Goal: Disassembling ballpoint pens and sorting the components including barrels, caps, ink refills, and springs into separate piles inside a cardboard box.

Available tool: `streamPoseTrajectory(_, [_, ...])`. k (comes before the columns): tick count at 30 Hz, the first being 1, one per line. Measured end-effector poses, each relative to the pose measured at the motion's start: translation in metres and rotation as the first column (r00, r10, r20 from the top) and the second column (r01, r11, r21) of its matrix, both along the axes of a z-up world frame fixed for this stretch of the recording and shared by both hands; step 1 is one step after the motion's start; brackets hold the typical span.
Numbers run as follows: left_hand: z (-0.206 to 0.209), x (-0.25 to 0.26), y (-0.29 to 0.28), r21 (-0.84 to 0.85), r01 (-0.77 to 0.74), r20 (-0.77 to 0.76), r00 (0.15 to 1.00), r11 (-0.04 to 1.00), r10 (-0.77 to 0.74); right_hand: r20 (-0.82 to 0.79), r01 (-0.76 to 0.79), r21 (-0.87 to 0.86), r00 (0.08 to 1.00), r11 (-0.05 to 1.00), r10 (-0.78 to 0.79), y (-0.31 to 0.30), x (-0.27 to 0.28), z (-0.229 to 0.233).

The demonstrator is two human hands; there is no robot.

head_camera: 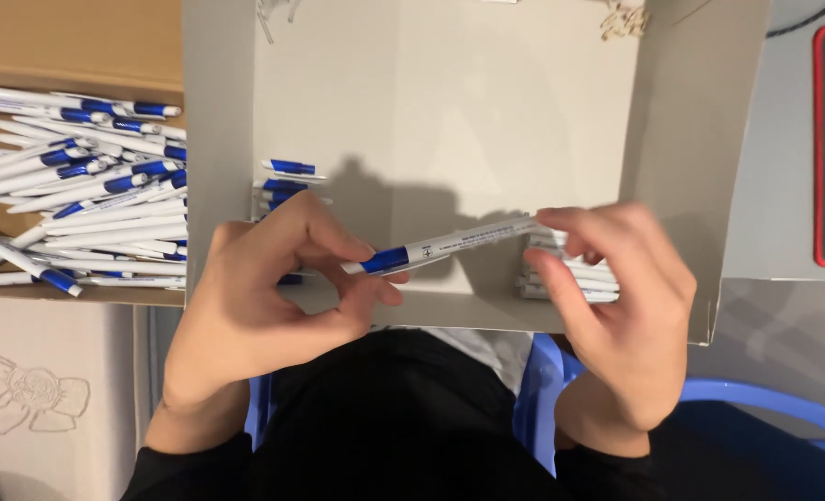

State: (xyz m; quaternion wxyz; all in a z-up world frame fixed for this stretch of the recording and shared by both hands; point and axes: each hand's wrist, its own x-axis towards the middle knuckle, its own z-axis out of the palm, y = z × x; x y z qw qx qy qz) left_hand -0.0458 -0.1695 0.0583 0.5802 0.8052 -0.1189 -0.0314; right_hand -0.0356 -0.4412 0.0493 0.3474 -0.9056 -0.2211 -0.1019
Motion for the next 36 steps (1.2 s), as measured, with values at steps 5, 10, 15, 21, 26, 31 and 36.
streamPoseTrajectory(5, [-0.001, 0.006, 0.005, -0.041, 0.055, -0.003, 0.998, 0.998, -0.055, 0.008, 0.014, -0.048, 1.000, 0.999, -0.014, 0.001, 0.007, 0.000])
streamPoseTrajectory(10, [-0.016, 0.006, 0.007, 0.053, 0.043, -0.065, 0.997, 0.998, -0.039, -0.047, -0.090, -0.008, 0.995, 0.996, 0.089, -0.004, 0.007, -0.009])
streamPoseTrajectory(15, [-0.025, 0.009, 0.003, 0.206, 0.030, 0.051, 0.998, 0.978, -0.041, -0.136, 0.006, -0.075, 0.991, 0.997, -0.016, -0.007, 0.005, -0.012])
streamPoseTrajectory(21, [-0.026, 0.004, -0.003, 0.329, 0.011, 0.184, 0.980, 0.944, -0.075, -0.184, -0.054, -0.043, 0.982, 0.998, 0.046, -0.004, 0.009, -0.008])
streamPoseTrajectory(26, [-0.027, 0.005, -0.004, 0.387, 0.005, 0.194, 0.977, 0.922, -0.087, -0.178, -0.083, -0.020, 0.981, 0.996, 0.078, -0.002, 0.011, -0.006])
streamPoseTrajectory(31, [-0.028, 0.008, -0.003, 0.468, 0.032, 0.233, 0.959, 0.883, -0.159, -0.147, -0.094, -0.030, 0.985, 0.995, 0.089, 0.001, 0.014, -0.004])
streamPoseTrajectory(36, [-0.028, 0.010, -0.003, 0.509, 0.027, 0.265, 0.946, 0.860, -0.187, -0.136, -0.145, -0.021, 0.981, 0.989, 0.141, 0.000, 0.014, -0.005])
